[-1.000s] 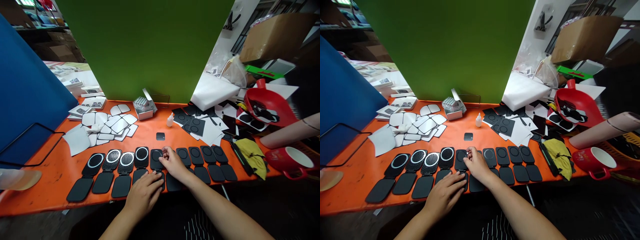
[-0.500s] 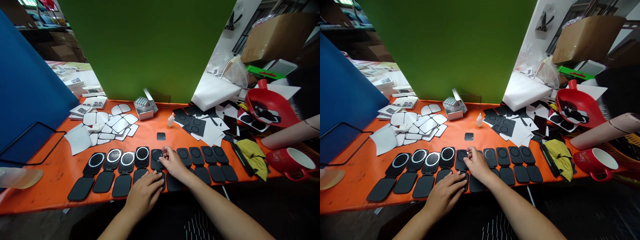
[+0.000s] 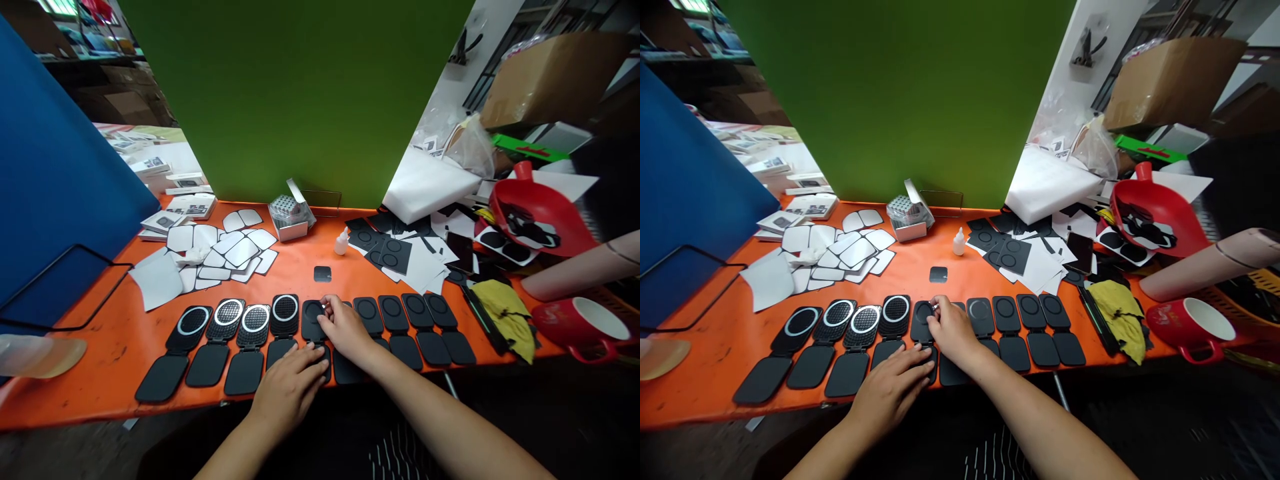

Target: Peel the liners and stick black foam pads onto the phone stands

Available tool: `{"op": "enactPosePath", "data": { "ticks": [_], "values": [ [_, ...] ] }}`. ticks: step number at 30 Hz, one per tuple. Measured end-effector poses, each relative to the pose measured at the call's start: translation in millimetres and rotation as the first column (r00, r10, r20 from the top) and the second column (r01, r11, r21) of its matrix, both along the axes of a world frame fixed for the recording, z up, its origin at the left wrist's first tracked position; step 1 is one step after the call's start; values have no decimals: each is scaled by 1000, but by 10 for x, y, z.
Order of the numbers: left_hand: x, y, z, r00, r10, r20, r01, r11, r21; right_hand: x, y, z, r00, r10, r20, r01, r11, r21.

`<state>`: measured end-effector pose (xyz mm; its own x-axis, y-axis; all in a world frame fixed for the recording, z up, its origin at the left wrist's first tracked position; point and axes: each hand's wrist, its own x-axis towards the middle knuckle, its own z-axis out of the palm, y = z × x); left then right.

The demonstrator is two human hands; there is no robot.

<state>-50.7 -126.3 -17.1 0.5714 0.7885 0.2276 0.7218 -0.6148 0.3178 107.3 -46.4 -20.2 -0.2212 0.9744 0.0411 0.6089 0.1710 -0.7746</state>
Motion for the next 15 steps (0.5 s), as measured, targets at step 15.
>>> {"op": "enactPosePath", "data": {
  "ticks": [15],
  "values": [
    [-77, 63, -100, 987, -71, -143, 94, 982, 166, 187, 555, 77, 884, -130, 449, 42, 979, 201]
  ]
}}
